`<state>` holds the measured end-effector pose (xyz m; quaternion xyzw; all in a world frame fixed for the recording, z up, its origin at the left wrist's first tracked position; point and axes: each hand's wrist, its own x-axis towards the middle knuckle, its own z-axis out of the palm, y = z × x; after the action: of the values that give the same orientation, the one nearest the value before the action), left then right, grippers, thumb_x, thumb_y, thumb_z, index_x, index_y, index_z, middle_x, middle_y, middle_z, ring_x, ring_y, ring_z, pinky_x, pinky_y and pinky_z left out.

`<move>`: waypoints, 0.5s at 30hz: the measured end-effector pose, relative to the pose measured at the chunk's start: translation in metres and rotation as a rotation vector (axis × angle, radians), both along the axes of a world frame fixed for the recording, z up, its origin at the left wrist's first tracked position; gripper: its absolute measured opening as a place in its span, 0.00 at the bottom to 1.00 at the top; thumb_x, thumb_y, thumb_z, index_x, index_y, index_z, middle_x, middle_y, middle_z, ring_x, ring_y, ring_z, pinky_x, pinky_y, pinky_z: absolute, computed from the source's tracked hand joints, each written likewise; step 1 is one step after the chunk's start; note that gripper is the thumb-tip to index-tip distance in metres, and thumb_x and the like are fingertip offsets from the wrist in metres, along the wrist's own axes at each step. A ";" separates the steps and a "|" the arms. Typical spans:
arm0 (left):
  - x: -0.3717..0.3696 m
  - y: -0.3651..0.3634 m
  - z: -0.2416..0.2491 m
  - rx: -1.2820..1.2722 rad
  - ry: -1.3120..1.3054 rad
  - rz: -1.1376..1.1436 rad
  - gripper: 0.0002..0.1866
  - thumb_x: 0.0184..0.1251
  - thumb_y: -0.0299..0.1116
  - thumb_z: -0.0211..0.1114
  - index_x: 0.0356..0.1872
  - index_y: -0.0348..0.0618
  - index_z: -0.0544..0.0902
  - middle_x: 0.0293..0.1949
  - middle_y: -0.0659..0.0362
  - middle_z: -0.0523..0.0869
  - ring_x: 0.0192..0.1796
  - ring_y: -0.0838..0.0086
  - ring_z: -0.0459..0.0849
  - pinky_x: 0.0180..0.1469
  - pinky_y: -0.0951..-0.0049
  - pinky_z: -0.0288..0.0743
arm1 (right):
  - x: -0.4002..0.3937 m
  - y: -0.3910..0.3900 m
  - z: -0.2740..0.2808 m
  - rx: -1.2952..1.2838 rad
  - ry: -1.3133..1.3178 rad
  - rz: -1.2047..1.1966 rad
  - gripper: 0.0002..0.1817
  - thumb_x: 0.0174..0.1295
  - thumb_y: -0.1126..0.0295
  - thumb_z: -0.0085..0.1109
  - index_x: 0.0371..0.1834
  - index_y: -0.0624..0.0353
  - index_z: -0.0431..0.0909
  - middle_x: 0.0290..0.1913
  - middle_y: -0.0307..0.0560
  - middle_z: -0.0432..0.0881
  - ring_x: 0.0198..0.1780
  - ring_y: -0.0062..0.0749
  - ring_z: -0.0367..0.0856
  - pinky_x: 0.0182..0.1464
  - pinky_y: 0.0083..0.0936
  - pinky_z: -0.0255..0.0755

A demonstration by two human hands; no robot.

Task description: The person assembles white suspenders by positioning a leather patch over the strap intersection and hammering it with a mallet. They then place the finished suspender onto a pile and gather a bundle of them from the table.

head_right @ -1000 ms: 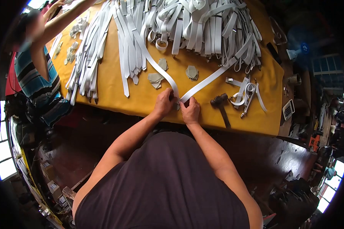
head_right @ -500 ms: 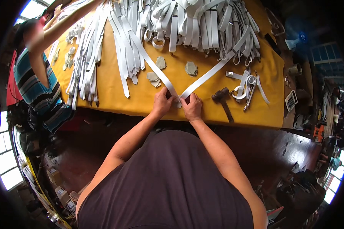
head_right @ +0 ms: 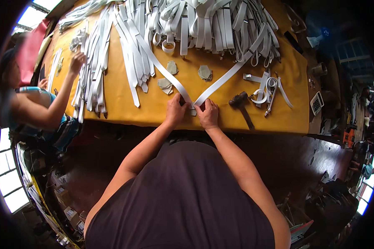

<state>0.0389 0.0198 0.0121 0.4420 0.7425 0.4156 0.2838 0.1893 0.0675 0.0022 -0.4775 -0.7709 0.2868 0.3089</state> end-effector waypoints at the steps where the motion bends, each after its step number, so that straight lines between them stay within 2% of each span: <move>1: 0.000 0.000 0.001 0.003 0.017 -0.004 0.12 0.52 0.23 0.72 0.37 0.33 0.79 0.31 0.48 0.87 0.34 0.57 0.87 0.39 0.65 0.78 | 0.000 0.000 0.000 0.000 0.000 0.000 0.18 0.51 0.64 0.72 0.36 0.62 0.74 0.36 0.58 0.80 0.41 0.57 0.78 0.46 0.46 0.68; 15: 0.000 -0.001 0.002 0.017 0.035 -0.011 0.16 0.50 0.24 0.74 0.37 0.35 0.76 0.28 0.49 0.85 0.32 0.56 0.85 0.37 0.63 0.77 | 0.001 0.000 -0.001 -0.013 -0.013 0.004 0.18 0.52 0.64 0.72 0.37 0.62 0.74 0.36 0.58 0.80 0.41 0.57 0.77 0.46 0.46 0.68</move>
<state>0.0391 0.0186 0.0142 0.4556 0.7415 0.4126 0.2691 0.1899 0.0677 0.0010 -0.4798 -0.7720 0.2892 0.3003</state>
